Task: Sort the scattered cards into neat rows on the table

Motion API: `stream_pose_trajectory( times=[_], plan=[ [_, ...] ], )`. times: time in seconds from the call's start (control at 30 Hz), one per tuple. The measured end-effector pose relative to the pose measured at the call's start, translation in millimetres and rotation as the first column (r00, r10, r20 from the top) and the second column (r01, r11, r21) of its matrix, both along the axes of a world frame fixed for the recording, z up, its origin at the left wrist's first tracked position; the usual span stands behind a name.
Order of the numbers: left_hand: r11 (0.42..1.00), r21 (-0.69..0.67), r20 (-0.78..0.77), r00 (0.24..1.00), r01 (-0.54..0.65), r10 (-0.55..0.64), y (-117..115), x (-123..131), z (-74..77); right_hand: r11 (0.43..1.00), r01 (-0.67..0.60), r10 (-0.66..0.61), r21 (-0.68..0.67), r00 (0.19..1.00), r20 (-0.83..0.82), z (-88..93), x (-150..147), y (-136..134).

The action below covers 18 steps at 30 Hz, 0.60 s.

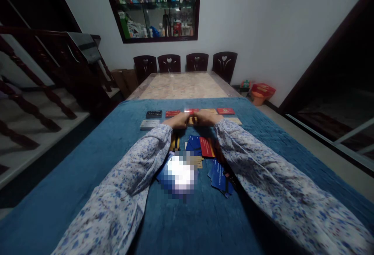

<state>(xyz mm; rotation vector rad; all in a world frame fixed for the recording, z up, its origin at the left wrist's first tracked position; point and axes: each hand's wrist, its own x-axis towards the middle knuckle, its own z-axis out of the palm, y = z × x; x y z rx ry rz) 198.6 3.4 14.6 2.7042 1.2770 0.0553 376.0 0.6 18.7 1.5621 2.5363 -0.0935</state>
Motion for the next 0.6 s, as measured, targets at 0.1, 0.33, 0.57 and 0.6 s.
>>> stream_pose_trajectory(
  times=[0.1,0.33,0.57,0.6],
  plan=[
    [1.000,-0.012,0.031,0.999,0.013,-0.012,-1.6,2.5,-0.1,1.000,0.002,-0.001,0.007,1.000,-0.022,0.6,-1.7,-2.2],
    [1.000,-0.015,0.073,0.997,0.008,-0.007,2.9,5.0,-4.4,1.000,0.027,-0.027,-0.011,0.997,-0.072,2.3,-5.6,-4.1],
    [1.000,0.002,0.050,0.999,-0.012,0.011,2.9,3.9,-7.4,1.000,0.029,-0.030,-0.009,0.999,-0.046,1.5,-6.2,-2.0],
    [1.000,0.004,0.046,0.999,-0.011,0.011,2.0,3.6,-7.9,1.000,0.028,-0.029,-0.010,0.999,-0.045,1.2,-6.0,-1.9]
  ],
)
